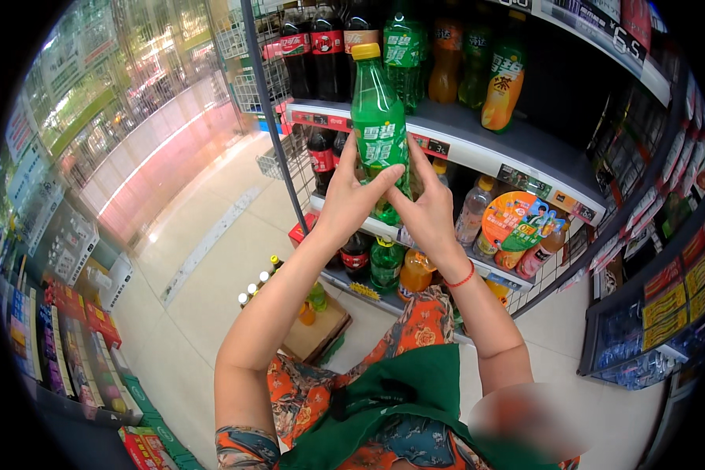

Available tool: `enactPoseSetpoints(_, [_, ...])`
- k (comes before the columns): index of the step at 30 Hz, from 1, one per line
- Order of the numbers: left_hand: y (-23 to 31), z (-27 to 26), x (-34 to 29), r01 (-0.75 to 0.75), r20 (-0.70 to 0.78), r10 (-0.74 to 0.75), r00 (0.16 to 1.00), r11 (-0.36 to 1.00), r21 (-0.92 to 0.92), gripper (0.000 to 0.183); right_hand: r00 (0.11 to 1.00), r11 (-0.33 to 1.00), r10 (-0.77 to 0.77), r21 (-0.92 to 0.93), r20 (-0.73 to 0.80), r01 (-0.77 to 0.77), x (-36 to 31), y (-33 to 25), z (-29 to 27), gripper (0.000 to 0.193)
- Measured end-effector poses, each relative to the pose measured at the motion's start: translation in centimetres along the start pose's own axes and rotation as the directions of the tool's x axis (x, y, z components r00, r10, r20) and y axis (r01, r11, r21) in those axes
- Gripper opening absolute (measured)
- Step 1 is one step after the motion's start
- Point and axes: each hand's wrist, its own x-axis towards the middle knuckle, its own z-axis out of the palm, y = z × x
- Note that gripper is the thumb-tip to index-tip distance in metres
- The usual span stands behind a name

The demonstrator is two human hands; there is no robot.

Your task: The person sits on the floor and restocks a beverage shelf by taking various plastic bottles of soda and tea from a cardboard box. They place the bottles on the shelf, arranging them by type and color, and occasionally adjust the bottles to align them properly.

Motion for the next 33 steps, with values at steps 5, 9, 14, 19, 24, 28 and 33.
enactPoseSetpoints(5, [-0.3,-0.2,2.0,-0.004,-0.001,0.004,1.0,0.999,-0.041,0.074,0.997,0.997,0.079,-0.013,0.013,-0.079,1.3,-0.4,-0.4,0.075])
enactPoseSetpoints(9, [-0.1,0.8,2.9,-0.033,0.006,0.034,0.999,0.999,-0.024,0.074,1.0,0.998,0.022,0.061,-0.013,-0.022,2.1,-0.1,-1.5,0.074])
enactPoseSetpoints(14, [0.7,2.4,4.2,-0.043,0.043,0.043,0.998,0.999,-0.007,0.069,0.998,0.999,0.053,0.001,-0.037,-0.053,2.9,-1.4,-3.8,0.071])
enactPoseSetpoints(19, [2.3,4.5,5.8,0.056,0.128,-0.043,0.991,0.994,-0.095,0.057,0.985,0.974,0.157,-0.152,-0.072,-0.166,4.5,-2.7,-6.9,0.073])
enactPoseSetpoints(24, [3.8,6.0,8.2,0.133,0.18,-0.138,0.974,0.99,0.039,0.065,0.983,0.953,0.127,-0.259,-0.129,-0.157,6.5,-2.6,-8.9,0.076])
enactPoseSetpoints(28, [2.2,7.2,11.5,0.098,0.073,-0.109,0.991,0.985,0.144,0.078,0.978,0.938,0.134,-0.298,-0.16,-0.177,8.5,-2.6,-9.8,0.078])
enactPoseSetpoints(33, [2.6,7.8,13.4,0.077,0.105,-0.091,0.99,0.989,0.129,0.075,0.978,0.933,0.071,-0.333,-0.194,-0.134,10.7,-0.5,-10.7,0.078])
